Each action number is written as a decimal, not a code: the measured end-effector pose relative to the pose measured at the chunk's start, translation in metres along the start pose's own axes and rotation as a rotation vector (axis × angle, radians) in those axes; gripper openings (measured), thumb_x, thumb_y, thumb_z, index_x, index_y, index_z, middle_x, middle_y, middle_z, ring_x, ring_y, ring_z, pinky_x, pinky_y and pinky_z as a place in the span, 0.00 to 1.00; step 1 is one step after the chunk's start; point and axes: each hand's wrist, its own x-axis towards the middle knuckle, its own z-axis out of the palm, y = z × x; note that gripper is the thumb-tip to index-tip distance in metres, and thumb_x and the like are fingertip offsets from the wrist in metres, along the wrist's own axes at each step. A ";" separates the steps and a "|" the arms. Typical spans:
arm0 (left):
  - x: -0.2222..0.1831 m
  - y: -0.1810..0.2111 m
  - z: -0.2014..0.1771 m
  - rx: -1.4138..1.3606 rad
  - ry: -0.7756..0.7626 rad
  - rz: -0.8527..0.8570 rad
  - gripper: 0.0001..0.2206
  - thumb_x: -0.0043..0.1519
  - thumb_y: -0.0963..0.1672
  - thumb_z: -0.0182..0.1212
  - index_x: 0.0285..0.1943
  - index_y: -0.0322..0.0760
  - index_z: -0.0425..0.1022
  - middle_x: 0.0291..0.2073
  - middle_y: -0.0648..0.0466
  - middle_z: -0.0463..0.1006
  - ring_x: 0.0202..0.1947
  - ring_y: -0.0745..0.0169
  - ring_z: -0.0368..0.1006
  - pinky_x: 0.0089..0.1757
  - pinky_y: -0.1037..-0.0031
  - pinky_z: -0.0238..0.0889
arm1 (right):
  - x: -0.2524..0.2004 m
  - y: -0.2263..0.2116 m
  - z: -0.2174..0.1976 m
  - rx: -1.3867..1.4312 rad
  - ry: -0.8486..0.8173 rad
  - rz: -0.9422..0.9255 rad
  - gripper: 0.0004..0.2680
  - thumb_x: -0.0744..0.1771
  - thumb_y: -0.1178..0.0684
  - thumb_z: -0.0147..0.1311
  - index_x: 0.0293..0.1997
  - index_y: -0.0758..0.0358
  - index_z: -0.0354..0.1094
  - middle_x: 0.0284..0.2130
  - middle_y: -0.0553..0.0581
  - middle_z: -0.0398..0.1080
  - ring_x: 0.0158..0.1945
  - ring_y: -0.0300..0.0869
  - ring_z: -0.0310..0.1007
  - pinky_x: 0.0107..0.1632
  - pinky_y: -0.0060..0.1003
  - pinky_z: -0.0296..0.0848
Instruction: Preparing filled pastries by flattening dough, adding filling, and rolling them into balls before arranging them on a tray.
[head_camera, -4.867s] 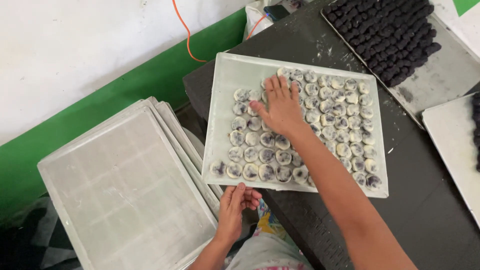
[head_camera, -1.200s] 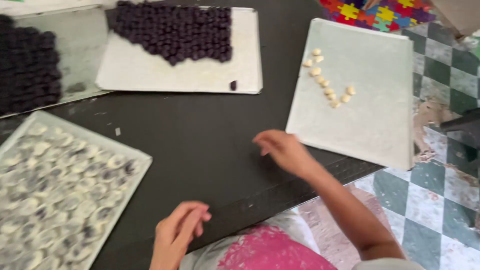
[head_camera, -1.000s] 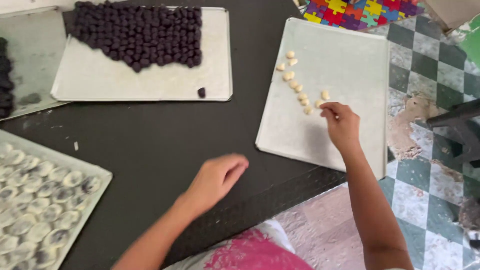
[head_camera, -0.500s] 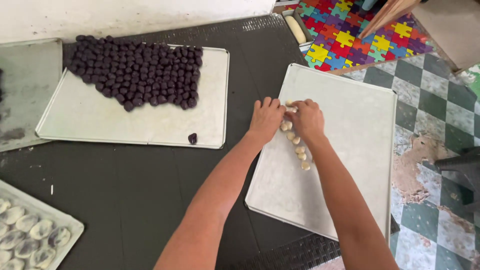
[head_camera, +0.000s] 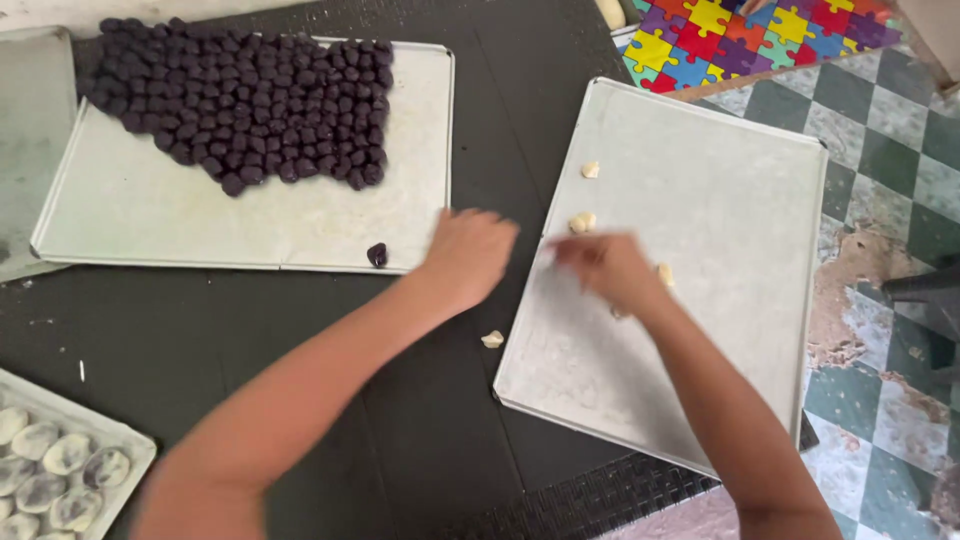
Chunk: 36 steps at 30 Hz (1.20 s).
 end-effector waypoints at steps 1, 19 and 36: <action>0.021 0.008 0.010 0.001 0.209 0.031 0.04 0.55 0.46 0.57 0.33 0.47 0.76 0.25 0.57 0.76 0.31 0.53 0.73 0.33 0.59 0.57 | 0.022 0.035 -0.011 -0.134 0.223 -0.014 0.12 0.62 0.61 0.53 0.48 0.60 0.74 0.33 0.61 0.75 0.34 0.54 0.76 0.39 0.44 0.73; -0.013 0.008 0.015 -0.044 0.234 0.057 0.03 0.60 0.46 0.52 0.34 0.52 0.70 0.32 0.60 0.67 0.39 0.55 0.63 0.38 0.60 0.49 | -0.045 -0.068 -0.009 0.234 -0.062 0.065 0.14 0.62 0.63 0.49 0.51 0.56 0.74 0.22 0.58 0.75 0.24 0.40 0.76 0.35 0.32 0.74; -0.076 -0.012 -0.040 -0.016 0.303 -0.037 0.05 0.61 0.47 0.56 0.45 0.54 0.70 0.35 0.61 0.70 0.41 0.57 0.68 0.37 0.63 0.58 | -0.012 0.049 0.015 -0.919 0.535 -0.050 0.07 0.65 0.43 0.59 0.41 0.47 0.73 0.31 0.44 0.68 0.40 0.40 0.66 0.41 0.38 0.66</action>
